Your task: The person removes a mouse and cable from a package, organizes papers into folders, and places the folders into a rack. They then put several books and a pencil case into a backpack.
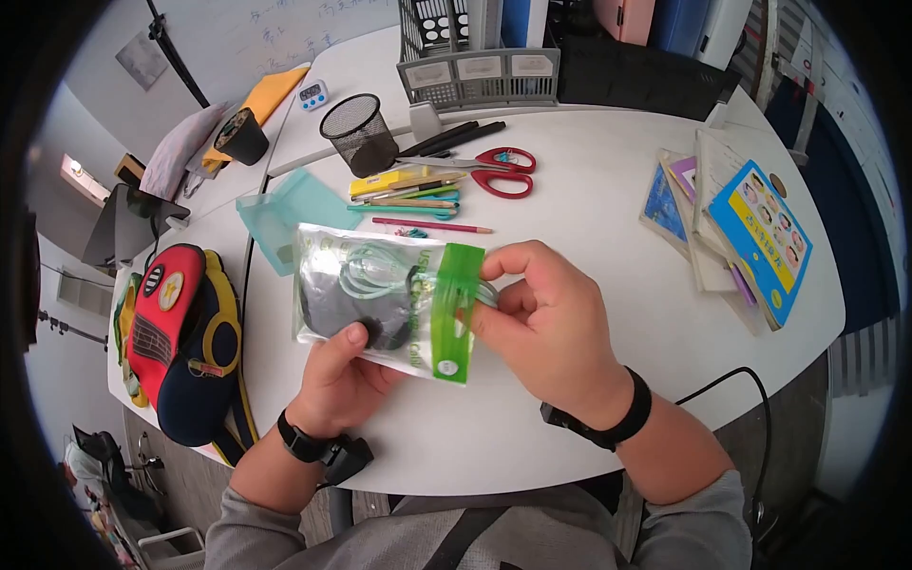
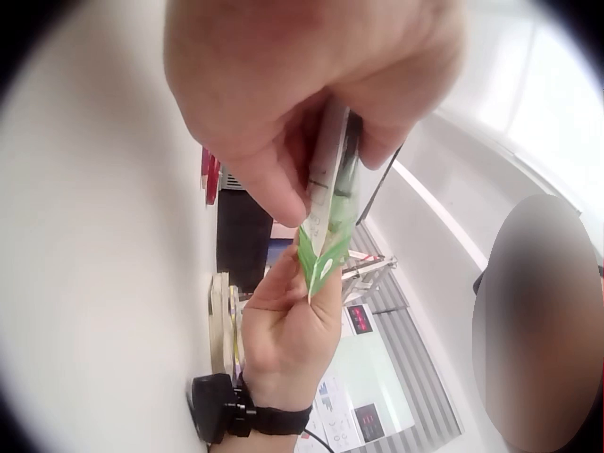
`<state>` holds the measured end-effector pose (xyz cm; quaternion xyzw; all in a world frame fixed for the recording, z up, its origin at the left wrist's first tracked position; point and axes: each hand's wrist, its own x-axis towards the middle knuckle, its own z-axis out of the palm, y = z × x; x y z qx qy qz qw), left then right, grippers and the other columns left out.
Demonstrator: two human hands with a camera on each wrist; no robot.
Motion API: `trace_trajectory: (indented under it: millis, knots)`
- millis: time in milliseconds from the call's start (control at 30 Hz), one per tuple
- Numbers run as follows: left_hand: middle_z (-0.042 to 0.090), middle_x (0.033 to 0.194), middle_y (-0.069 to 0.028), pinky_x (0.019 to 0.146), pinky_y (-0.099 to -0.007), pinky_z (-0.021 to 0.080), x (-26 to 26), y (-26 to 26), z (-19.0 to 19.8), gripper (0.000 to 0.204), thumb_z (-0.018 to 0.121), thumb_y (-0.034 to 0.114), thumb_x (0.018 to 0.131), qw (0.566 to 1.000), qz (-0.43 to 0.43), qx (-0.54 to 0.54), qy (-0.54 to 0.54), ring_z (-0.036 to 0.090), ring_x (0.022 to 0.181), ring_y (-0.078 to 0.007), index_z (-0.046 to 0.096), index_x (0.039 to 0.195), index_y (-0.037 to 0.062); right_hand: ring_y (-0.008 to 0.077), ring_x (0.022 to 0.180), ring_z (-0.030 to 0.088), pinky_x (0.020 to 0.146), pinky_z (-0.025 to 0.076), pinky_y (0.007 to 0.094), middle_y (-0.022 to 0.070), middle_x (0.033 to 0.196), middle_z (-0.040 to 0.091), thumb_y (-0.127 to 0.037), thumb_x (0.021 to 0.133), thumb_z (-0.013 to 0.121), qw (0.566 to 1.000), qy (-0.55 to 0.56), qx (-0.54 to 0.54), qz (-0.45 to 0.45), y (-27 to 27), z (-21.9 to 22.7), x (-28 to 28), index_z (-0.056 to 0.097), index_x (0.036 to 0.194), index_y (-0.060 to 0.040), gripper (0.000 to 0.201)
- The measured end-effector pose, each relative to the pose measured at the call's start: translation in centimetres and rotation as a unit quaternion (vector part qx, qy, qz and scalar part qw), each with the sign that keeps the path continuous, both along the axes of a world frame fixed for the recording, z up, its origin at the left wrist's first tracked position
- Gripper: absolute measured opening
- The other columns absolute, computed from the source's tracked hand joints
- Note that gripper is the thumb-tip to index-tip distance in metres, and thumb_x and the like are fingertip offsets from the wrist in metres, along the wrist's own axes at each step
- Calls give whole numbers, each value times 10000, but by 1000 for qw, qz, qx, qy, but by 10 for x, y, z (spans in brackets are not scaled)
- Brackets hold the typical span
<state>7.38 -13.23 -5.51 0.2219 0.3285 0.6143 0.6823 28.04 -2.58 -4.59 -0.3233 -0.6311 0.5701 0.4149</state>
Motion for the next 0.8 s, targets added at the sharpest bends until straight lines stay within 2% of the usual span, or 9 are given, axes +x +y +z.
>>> trace_trajectory:
  millis: [133,167,200,333,433,500,567,733,800]
  knots:
    - [533,1427,-144,1075,-442,500,-3,-2,0,592,610,234,996,1000,-1,21,5,577,1275,-285,354,1490,32,80,678,667,604,522,218,43,790,688,39,848,724,999,19,36,18,6,-1,0,604,1032,6,223]
    - [533,1427,-144,1075,-442,500,-5,-3,-3,592,610,234,996,1000,-1,21,5,577,1275,-285,354,1490,32,73,693,665,610,524,216,54,825,689,38,853,726,999,10,-15,30,6,0,1,600,1042,9,229]
    - [506,1461,-139,1108,-468,451,-9,-5,-8,619,585,308,1006,998,-5,47,-29,534,1319,-294,334,1511,54,66,707,662,616,527,214,64,860,691,38,858,728,997,1,-65,42,7,2,3,596,1052,12,236]
    - [417,1552,-120,1179,-515,318,-21,-1,-3,680,473,512,1023,980,19,116,-161,408,1428,-311,308,1553,118,74,757,665,645,542,220,77,940,681,17,877,730,996,-10,-27,85,11,7,9,585,1082,21,251]
    - [367,1584,-114,1184,-524,309,-24,2,2,697,427,559,1022,977,55,66,-196,371,1450,-313,304,1557,130,91,825,669,693,565,232,80,985,668,-8,899,723,979,71,-116,155,11,14,10,579,1144,14,285]
    - [357,1592,-103,1183,-535,304,-25,1,-1,695,442,540,1023,976,57,56,-201,349,1461,-319,287,1565,132,105,884,665,736,578,240,69,992,666,-9,909,712,952,97,-230,176,13,19,11,561,1220,6,347]
    - [342,1603,-93,1193,-539,278,-23,-2,-2,689,445,520,1025,983,-14,63,-173,328,1472,-320,269,1574,141,109,891,665,749,584,250,68,1004,662,-12,917,702,954,96,-230,167,14,16,12,545,1270,0,387]
    - [334,1608,-87,1201,-531,255,-18,-4,-5,683,453,503,1025,986,-18,50,-159,322,1476,-312,261,1577,150,119,901,668,774,592,266,77,1062,657,-33,940,675,949,72,-259,165,17,17,13,518,1371,-4,460]
    - [332,1609,-85,1202,-528,251,-21,-3,-6,683,456,501,1025,985,-17,60,-162,319,1477,-309,259,1578,151,118,907,668,777,591,267,73,1081,663,-43,949,661,931,107,-275,214,17,20,14,525,1385,1,459]
